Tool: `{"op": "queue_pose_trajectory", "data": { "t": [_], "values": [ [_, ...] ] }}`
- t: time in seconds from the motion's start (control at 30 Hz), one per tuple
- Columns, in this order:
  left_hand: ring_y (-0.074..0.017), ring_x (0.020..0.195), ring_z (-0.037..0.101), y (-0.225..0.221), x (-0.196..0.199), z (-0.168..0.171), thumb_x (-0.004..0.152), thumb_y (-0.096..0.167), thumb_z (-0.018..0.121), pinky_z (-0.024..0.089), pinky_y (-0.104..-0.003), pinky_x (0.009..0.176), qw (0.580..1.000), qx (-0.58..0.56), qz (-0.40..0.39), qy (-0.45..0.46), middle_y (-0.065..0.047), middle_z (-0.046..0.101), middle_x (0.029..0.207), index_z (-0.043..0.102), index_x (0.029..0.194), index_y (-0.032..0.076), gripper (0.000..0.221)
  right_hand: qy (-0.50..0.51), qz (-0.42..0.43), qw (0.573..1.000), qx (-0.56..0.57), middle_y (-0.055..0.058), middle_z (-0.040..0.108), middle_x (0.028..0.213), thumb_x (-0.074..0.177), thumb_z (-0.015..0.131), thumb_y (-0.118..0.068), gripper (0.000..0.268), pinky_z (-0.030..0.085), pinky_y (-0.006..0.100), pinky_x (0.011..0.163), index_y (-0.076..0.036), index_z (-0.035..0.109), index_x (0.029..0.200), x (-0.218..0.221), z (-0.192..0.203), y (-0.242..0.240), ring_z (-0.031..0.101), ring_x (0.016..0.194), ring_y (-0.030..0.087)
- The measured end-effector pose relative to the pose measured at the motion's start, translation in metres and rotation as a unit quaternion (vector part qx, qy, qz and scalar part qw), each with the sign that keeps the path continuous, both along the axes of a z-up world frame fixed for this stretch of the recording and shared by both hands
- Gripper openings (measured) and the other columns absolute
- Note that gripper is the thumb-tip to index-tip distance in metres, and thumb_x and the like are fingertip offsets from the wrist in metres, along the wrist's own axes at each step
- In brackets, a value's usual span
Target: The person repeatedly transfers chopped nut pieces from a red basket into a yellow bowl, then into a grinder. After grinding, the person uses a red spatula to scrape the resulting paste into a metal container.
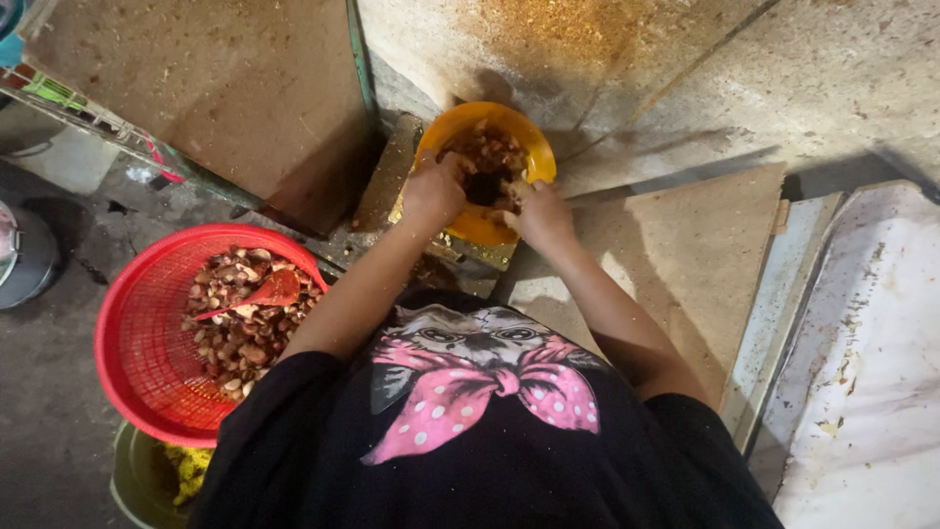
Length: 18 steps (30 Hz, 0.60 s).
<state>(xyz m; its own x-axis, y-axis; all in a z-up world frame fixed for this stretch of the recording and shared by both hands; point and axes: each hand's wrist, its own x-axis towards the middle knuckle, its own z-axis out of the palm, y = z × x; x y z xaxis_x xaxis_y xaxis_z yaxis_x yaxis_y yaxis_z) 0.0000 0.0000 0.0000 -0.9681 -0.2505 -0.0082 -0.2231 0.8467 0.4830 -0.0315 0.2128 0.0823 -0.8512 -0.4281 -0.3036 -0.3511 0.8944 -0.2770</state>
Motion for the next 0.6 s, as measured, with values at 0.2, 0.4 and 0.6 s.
{"op": "queue_pose_trajectory", "data": {
  "t": [0.2,0.4,0.6],
  "values": [
    [-0.0475,0.098,0.067,0.004,0.017,0.06,0.084,0.024,0.075,0.055,-0.052,0.084,0.996,0.076,-0.002,-0.045,-0.028,0.051,0.13,0.049,0.133,0.01,0.057,0.076,0.048,0.991,-0.099,0.018,0.066,0.115,0.077,0.084,-0.025,0.053,0.056,0.046,0.089,-0.014,0.069,0.126,0.011,-0.011,0.002,0.065,0.105,0.037],
    [-0.0478,0.11,0.065,0.011,0.028,0.082,0.094,0.026,0.07,0.051,-0.056,0.095,0.988,0.134,-0.027,-0.078,-0.029,0.065,0.119,0.038,0.155,0.014,0.07,0.061,0.063,0.983,-0.163,0.021,0.066,0.119,0.075,0.081,-0.013,0.059,0.054,0.045,0.092,-0.005,0.065,0.131,0.012,-0.018,0.003,0.066,0.104,0.037],
    [-0.0455,0.111,0.063,0.014,0.027,0.072,0.081,0.01,0.073,0.052,-0.053,0.093,0.985,0.121,-0.116,-0.034,-0.023,0.05,0.146,0.054,0.141,0.021,0.064,0.075,0.059,0.96,-0.263,0.028,0.063,0.114,0.069,0.078,0.004,0.059,0.052,0.047,0.087,0.007,0.059,0.124,0.014,-0.023,-0.006,0.062,0.104,0.043]
  ]
}}
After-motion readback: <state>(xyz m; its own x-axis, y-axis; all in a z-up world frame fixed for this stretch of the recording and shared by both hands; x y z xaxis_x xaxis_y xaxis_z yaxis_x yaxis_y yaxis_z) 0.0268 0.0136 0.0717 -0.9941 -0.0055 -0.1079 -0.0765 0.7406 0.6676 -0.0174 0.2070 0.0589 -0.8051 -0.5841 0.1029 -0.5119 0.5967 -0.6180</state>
